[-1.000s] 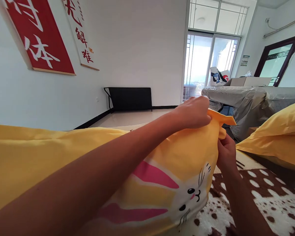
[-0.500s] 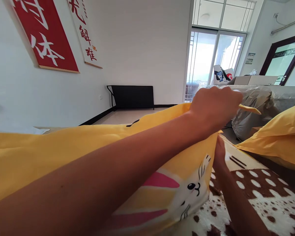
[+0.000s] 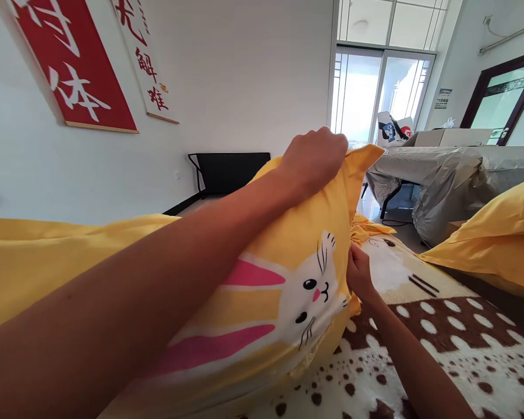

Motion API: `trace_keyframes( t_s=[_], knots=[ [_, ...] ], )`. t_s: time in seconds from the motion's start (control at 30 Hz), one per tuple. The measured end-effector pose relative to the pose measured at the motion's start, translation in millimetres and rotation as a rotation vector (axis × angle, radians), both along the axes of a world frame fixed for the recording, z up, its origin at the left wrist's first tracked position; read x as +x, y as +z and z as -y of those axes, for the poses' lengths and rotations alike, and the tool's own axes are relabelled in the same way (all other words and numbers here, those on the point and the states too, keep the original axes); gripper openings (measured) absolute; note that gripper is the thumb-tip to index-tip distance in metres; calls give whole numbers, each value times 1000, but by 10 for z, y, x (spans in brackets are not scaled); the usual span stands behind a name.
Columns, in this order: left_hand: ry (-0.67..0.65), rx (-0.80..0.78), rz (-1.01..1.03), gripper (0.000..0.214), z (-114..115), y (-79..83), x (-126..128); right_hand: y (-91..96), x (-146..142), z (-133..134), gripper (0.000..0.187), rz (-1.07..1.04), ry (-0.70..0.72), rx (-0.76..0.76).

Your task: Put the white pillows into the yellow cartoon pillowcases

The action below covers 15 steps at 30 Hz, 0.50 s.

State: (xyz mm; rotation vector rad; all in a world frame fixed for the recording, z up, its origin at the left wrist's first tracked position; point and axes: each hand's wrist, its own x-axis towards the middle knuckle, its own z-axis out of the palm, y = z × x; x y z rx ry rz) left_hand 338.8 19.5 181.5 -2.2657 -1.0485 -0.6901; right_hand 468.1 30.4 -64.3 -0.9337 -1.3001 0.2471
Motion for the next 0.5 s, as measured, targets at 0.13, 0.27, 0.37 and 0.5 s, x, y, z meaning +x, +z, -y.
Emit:
trace_keyframes(
  t_s=[0.13,0.27,0.37,0.5],
  knots=[
    [1,19,-54,37,2,-45,-26,-208,4,-152,46,-23,-6,0],
    [27,41,-113,42,6,-122,7,-431,-123,-178,45,-41,-17,1],
    [62,23,-154,46,22,-146,-13,-543,-127,-209,44,-44,-1,-29],
    [37,-12,-165,60,109,-147,-294,-617,-4,-302,46,-76,6,-85]
  ],
)
